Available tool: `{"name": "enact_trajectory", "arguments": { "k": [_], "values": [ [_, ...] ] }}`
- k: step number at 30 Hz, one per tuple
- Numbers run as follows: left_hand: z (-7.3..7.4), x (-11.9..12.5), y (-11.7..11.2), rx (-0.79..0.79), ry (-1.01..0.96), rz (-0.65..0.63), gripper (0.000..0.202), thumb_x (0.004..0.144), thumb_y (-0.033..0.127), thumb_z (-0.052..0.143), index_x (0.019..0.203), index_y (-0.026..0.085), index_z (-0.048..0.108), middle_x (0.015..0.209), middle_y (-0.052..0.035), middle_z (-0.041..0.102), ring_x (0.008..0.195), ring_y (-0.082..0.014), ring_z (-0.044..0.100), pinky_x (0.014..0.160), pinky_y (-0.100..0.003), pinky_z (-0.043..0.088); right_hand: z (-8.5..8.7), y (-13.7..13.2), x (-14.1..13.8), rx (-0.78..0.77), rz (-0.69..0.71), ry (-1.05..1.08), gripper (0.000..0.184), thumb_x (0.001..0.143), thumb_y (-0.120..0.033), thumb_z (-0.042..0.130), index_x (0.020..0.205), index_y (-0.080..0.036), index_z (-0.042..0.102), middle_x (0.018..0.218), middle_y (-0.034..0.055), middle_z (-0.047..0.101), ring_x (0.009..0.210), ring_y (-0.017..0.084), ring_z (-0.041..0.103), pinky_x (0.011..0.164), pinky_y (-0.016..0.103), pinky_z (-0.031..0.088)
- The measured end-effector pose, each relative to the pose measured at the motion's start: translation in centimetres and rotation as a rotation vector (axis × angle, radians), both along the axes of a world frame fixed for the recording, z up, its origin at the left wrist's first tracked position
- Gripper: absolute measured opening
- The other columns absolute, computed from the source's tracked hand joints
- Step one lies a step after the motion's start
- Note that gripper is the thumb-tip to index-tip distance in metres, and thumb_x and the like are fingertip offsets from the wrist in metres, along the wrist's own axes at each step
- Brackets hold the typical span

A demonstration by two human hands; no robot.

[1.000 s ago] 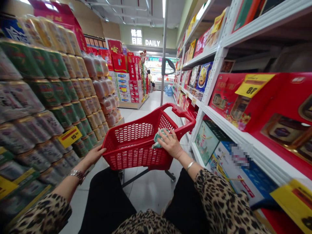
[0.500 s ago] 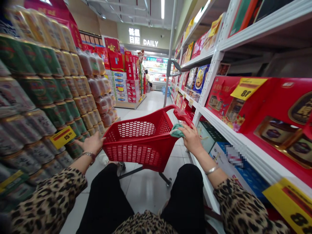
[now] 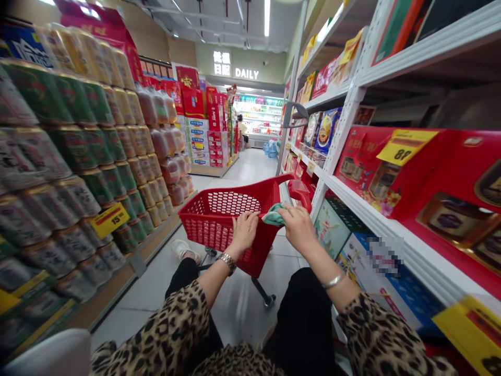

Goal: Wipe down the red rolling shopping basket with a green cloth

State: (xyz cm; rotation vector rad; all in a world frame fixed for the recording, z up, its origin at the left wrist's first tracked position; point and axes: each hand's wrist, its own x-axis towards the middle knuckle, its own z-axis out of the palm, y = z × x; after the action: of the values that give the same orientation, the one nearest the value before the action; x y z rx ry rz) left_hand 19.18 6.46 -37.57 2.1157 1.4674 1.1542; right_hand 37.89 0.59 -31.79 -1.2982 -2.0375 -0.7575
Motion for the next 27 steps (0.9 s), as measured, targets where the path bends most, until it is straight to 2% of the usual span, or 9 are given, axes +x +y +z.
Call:
{"name": "enact_trajectory", "arguments": {
  "k": [2,6,12,15,18,20,27],
  "values": [
    [-0.1,-1.1,0.5,0.022,-0.02,-0.014,0.034,0.101,0.037,0.037,0.115,0.028,0.067,0.12,-0.0075,0.065,0.119,-0.0255,0.054,0.118,-0.064,0.024,-0.2,-0.8,-1.2,0.011,0.011,-0.006,0.043,0.082,-0.002,0.048,0.115,-0.018,0.071,0.124,0.0145,0.071,0.11,0.027,0.067,0.099,0.045,0.049],
    [-0.4,-3.2,1.2,0.064,-0.04,-0.024,0.027,0.1,0.038,0.042,0.098,0.022,0.064,0.109,-0.0085,0.064,0.111,-0.0242,0.054,0.108,-0.05,0.04,-0.4,-2.6,-3.7,0.019,0.064,-0.042,0.047,0.085,0.001,0.044,0.119,-0.019,0.069,0.131,0.0144,0.068,0.118,0.025,0.065,0.111,0.048,0.042],
    [-0.6,-6.3,1.6,0.069,-0.041,-0.075,0.024,0.099,0.037,0.042,0.087,0.023,0.058,0.102,-0.0058,0.064,0.106,-0.0208,0.056,0.106,-0.042,0.043,0.3,-5.1,-7.0,0.024,0.13,-0.068,0.045,0.086,0.002,0.046,0.117,-0.02,0.069,0.137,0.0135,0.066,0.122,0.027,0.064,0.12,0.057,0.027],
    [-0.5,-8.0,2.1,0.024,-0.036,-0.101,0.027,0.1,0.037,0.039,0.09,0.024,0.059,0.116,-0.0065,0.066,0.121,-0.0193,0.055,0.115,-0.04,0.037,0.9,-6.1,-8.0,-0.024,0.173,-0.017,0.045,0.086,0.001,0.046,0.117,-0.022,0.069,0.137,0.0119,0.066,0.125,0.027,0.063,0.121,0.059,0.023],
    [-0.2,-9.7,2.7,-0.067,-0.016,-0.098,0.032,0.101,0.038,0.034,0.098,0.025,0.063,0.144,-0.0061,0.058,0.145,-0.0186,0.038,0.124,-0.043,0.025,1.4,-6.7,-8.6,-0.099,0.239,0.059,0.048,0.085,0.001,0.045,0.119,-0.023,0.068,0.137,0.0103,0.066,0.128,0.025,0.061,0.122,0.058,0.021],
    [0.3,-10.7,3.0,-0.133,0.007,-0.1,0.035,0.101,0.039,0.033,0.103,0.025,0.065,0.155,-0.0045,0.049,0.152,-0.0184,0.028,0.126,-0.045,0.019,1.6,-6.8,-9.0,-0.141,0.284,0.11,0.05,0.083,0.002,0.044,0.121,-0.024,0.067,0.139,0.0097,0.064,0.131,0.024,0.058,0.123,0.059,0.019],
    [2.3,-13.3,2.6,-0.279,0.056,-0.041,0.043,0.099,0.037,0.029,0.114,0.031,0.068,0.16,-0.0003,0.043,0.156,-0.0284,0.017,0.121,-0.069,0.003,2.0,-6.2,-9.8,-0.25,0.408,0.262,0.046,0.087,-0.004,0.047,0.125,-0.024,0.064,0.141,0.0092,0.063,0.138,0.026,0.052,0.122,0.066,0.014]
  ]
}}
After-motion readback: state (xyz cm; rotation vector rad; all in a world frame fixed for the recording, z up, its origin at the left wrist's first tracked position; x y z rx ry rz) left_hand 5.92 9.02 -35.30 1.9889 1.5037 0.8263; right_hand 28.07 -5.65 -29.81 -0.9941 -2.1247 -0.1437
